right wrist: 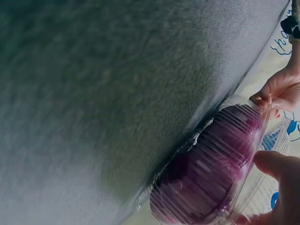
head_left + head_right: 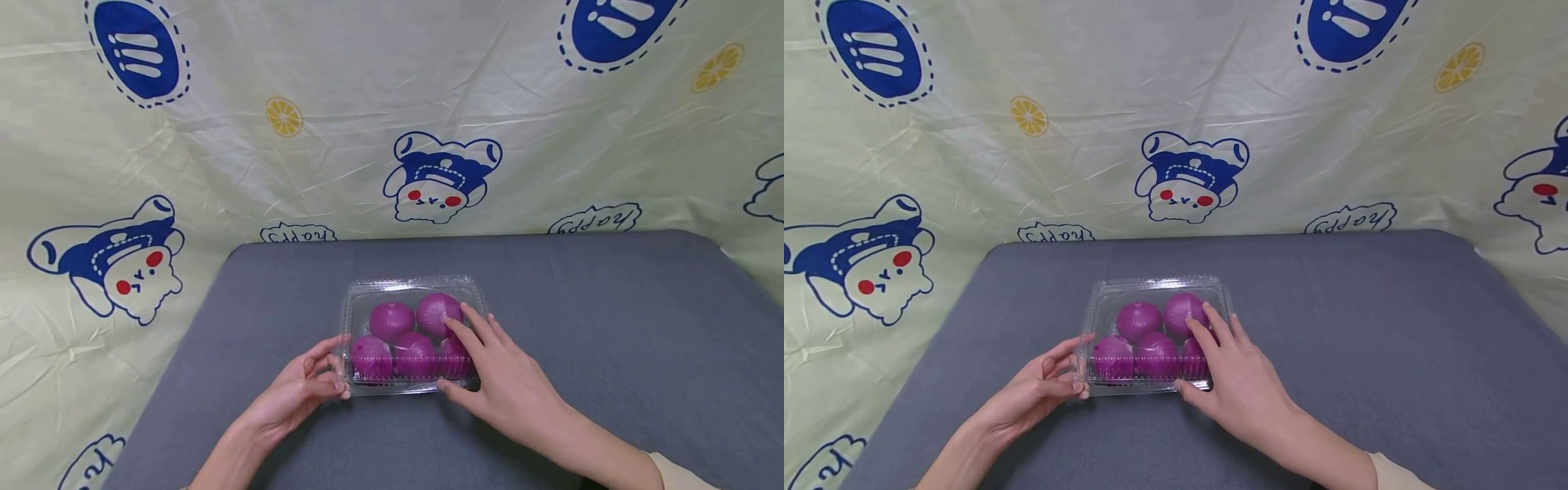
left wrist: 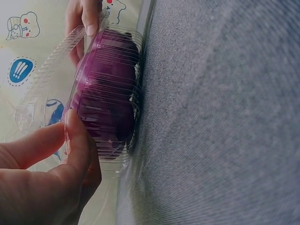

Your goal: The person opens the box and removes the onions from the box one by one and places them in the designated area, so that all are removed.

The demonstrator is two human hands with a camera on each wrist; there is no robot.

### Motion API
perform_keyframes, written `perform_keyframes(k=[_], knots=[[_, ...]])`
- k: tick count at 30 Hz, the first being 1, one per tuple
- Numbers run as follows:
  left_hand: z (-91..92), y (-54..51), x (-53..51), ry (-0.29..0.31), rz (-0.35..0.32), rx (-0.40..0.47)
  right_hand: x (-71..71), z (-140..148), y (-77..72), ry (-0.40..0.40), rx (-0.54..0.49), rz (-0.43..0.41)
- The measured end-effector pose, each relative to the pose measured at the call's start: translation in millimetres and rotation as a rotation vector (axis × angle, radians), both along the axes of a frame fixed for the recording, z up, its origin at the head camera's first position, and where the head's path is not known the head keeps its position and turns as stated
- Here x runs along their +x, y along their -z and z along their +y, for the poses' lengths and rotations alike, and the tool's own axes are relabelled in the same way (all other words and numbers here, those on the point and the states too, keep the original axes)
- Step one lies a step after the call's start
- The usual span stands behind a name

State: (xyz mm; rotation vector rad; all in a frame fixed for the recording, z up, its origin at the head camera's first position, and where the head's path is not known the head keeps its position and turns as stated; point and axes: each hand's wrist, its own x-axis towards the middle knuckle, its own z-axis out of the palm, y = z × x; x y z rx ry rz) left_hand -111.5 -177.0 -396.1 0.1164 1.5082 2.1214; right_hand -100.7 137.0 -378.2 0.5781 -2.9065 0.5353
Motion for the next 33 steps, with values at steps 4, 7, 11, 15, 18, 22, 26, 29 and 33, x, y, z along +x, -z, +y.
perform_keyframes(k=[4, 7, 11, 15, 18, 22, 26, 29, 33], knots=[[-0.6, 0.3, -0.2, -0.003, -0.006, 0.007, 0.7, 1, 0.4, -0.011, 0.033, -0.024], [-2.2, 0.6, -0.4, -0.009, -0.018, 0.015, 2.1, 2, 0.7, -0.035, 0.059, 0.015], [-4.6, 0.4, -1.0, -0.02, -0.037, 0.018, 4.9, 2, 2.1, -0.068, 0.054, 0.101], [-5.5, 0.0, -1.8, -0.029, -0.059, 0.013, 5.9, 4, 3.5, -0.087, 0.024, 0.164], [-4.9, -0.7, -2.4, -0.03, -0.067, 0.009, 5.7, 7, 4.5, -0.1, 0.007, 0.194], [-3.7, -1.7, -2.5, -0.033, -0.077, 0.007, 5.0, 13, 5.9, -0.136, -0.017, 0.229], [-2.9, -2.2, -2.6, -0.03, -0.08, 0.004, 3.8, 18, 5.8, -0.188, -0.032, 0.235], [-3.3, -2.9, -2.5, -0.034, -0.071, -0.004, 3.2, 22, 4.7, -0.218, -0.061, 0.221], [-4.8, -3.6, -1.5, -0.047, -0.062, -0.034, 3.7, 27, 3.8, -0.249, -0.101, 0.251]])
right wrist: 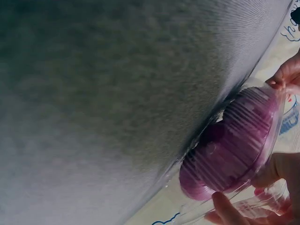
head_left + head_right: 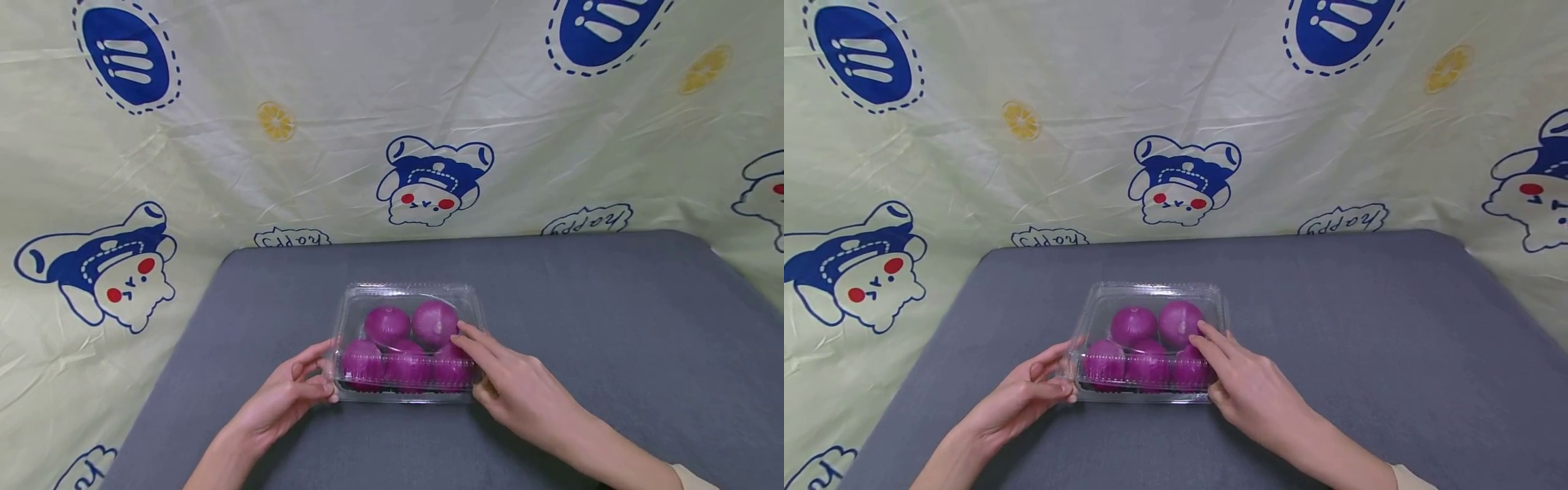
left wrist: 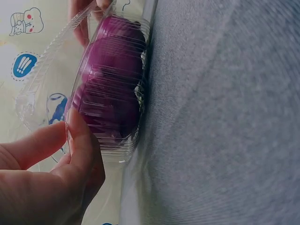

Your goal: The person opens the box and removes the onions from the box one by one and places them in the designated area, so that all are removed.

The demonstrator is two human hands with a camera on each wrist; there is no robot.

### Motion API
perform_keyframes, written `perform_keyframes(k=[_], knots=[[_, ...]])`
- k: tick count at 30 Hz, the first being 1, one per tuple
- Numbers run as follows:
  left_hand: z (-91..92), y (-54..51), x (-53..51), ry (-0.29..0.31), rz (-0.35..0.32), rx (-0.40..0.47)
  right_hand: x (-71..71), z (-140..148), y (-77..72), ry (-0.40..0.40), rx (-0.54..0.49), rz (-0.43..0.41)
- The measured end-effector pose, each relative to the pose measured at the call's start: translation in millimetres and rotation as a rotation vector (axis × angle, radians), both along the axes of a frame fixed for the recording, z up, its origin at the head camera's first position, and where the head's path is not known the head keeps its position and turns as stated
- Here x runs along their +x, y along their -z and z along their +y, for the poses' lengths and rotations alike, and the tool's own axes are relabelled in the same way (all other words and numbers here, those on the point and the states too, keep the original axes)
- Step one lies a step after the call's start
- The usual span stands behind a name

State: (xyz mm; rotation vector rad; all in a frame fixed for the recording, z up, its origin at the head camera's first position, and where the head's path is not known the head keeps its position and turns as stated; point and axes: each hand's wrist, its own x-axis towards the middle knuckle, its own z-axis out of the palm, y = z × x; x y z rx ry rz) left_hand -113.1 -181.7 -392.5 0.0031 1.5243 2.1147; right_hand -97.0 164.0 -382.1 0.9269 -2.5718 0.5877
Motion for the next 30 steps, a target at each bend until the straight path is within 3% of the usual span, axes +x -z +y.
perform_keyframes(k=[6, 15, 19, 30], knots=[[-1.4, 0.7, 0.5, 0.003, -0.008, -0.003, 0.9, 6, -1.6, 0.012, 0.011, 0.051], [-1.7, -0.5, 0.0, -0.01, -0.036, 0.002, -0.6, 22, -8.5, 0.057, -0.023, -0.133], [-1.6, 0.3, 0.9, 0.004, -0.02, 0.013, -5.0, 27, -15.0, 0.072, -0.102, -0.184], [-1.0, 2.5, 2.9, 0.023, -0.005, 0.047, -34.7, 36, -35.2, 0.059, -0.355, -0.197]])
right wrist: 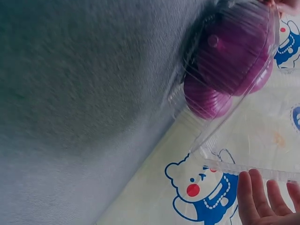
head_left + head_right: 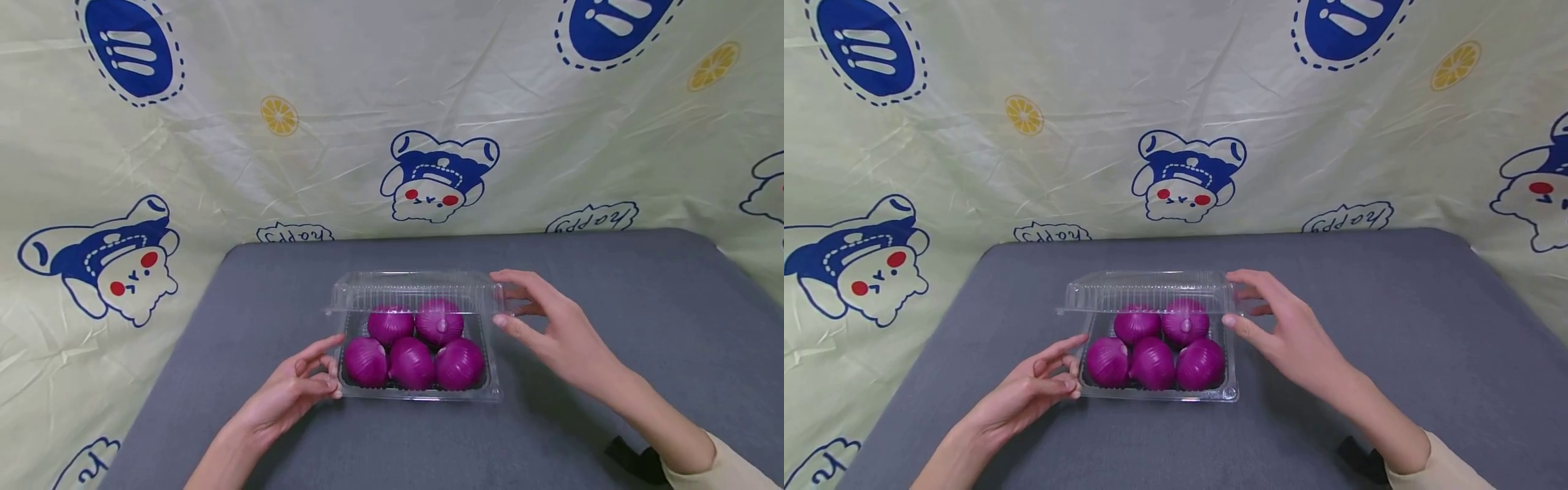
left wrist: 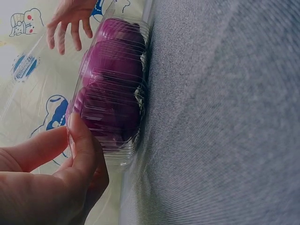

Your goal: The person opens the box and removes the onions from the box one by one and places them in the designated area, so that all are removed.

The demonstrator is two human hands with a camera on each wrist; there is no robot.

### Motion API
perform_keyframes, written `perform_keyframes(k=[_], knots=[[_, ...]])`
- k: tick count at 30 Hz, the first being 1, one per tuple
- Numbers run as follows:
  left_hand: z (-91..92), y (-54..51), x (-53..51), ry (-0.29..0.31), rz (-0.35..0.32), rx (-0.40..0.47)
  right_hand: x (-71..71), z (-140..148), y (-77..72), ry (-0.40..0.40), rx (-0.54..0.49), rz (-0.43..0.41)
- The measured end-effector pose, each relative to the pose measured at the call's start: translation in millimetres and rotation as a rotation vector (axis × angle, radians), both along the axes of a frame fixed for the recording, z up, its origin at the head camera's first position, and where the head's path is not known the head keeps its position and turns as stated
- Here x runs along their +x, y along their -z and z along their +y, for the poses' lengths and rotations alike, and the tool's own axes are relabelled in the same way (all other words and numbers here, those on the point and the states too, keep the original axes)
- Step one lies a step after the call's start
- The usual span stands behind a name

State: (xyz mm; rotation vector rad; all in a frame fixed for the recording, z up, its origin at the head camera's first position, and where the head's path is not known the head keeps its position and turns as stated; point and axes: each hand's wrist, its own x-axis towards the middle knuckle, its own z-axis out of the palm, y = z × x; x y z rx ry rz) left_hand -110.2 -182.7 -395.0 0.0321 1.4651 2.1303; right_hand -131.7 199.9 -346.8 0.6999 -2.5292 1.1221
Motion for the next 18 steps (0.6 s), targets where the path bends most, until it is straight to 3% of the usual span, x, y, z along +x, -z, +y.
perform_keyframes(k=[8, 14, 18], knots=[[0.1, -1.5, -0.9, 0.001, 0.011, 0.005, -27.1, -2, -10.5, 0.067, -0.036, 0.011], [0.2, -2.3, -1.3, -0.004, 0.006, 0.003, -58.6, -8, -18.5, 0.102, -0.076, -0.043], [0.2, -2.5, -1.2, -0.011, -0.012, -0.006, -80.2, -13, -16.1, 0.065, -0.139, -0.107]])
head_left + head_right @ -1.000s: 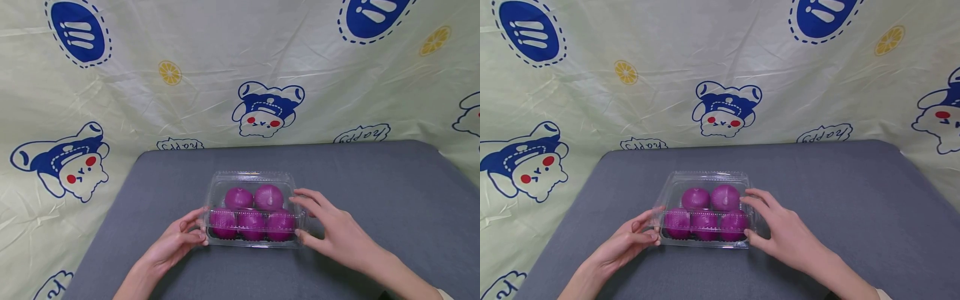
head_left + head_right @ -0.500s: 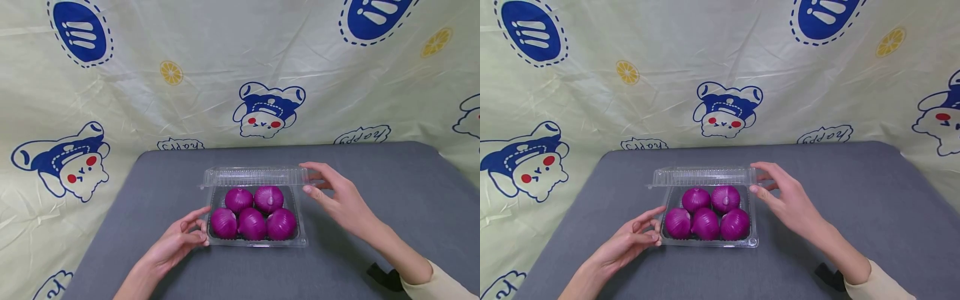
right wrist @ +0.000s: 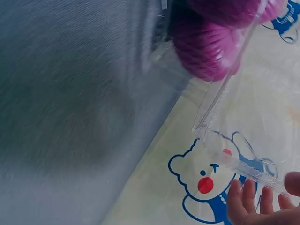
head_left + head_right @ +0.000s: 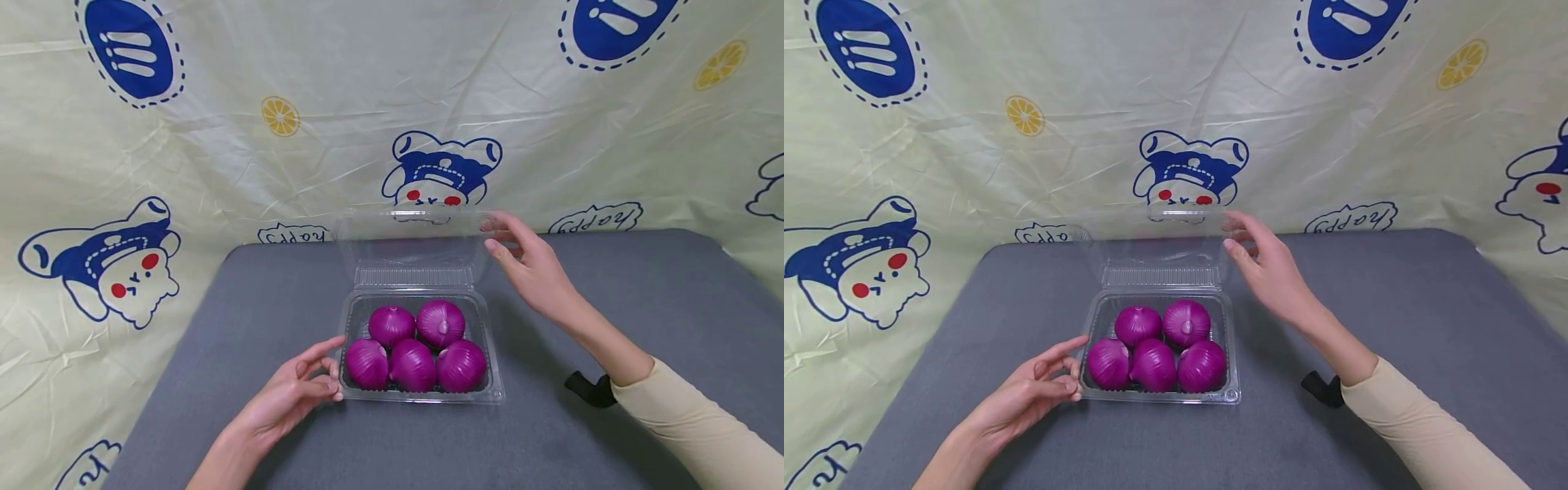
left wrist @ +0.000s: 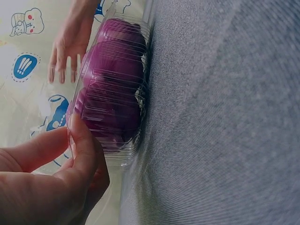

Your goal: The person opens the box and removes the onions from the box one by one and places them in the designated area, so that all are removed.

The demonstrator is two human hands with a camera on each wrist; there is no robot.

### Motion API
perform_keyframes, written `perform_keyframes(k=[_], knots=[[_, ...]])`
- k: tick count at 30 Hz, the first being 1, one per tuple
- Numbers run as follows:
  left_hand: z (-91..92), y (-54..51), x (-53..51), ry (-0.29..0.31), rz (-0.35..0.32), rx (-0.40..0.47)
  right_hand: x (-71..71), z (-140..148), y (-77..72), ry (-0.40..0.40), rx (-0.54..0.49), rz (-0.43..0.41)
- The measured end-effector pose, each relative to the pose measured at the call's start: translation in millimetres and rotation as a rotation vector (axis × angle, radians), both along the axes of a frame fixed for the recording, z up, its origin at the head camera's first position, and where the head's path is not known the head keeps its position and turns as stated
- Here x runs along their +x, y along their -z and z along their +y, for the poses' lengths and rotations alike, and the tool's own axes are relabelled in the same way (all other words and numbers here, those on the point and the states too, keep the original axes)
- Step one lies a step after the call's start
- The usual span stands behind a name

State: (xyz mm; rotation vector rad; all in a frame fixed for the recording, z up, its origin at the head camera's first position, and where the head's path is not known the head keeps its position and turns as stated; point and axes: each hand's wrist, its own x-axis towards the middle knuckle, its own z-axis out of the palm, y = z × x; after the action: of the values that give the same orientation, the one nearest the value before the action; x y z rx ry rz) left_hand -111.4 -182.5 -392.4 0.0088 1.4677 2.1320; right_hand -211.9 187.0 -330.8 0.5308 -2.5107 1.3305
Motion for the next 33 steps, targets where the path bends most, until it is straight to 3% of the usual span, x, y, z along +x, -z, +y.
perform_keyframes(k=[9, 19, 23, 28, 33], knots=[[0.1, 2.3, 0.1, 0.018, 0.043, 0.028, -29.3, -1, 8.8, -0.068, -0.21, -0.138], [-0.3, 0.8, 0.0, 0.014, 0.028, 0.01, -52.6, -2, 28.4, -0.116, -0.421, -0.251], [0.3, 2.2, 0.3, 0.012, 0.013, 0.01, -60.1, -1, 38.8, -0.128, -0.433, -0.297], [0.7, 3.3, 1.0, 0.007, -0.015, 0.018, -67.0, 0, 49.1, -0.108, -0.426, -0.413], [0.0, 2.3, -0.1, 0.01, 0.024, 0.009, -75.6, 1, 54.5, -0.103, -0.417, -0.512]])
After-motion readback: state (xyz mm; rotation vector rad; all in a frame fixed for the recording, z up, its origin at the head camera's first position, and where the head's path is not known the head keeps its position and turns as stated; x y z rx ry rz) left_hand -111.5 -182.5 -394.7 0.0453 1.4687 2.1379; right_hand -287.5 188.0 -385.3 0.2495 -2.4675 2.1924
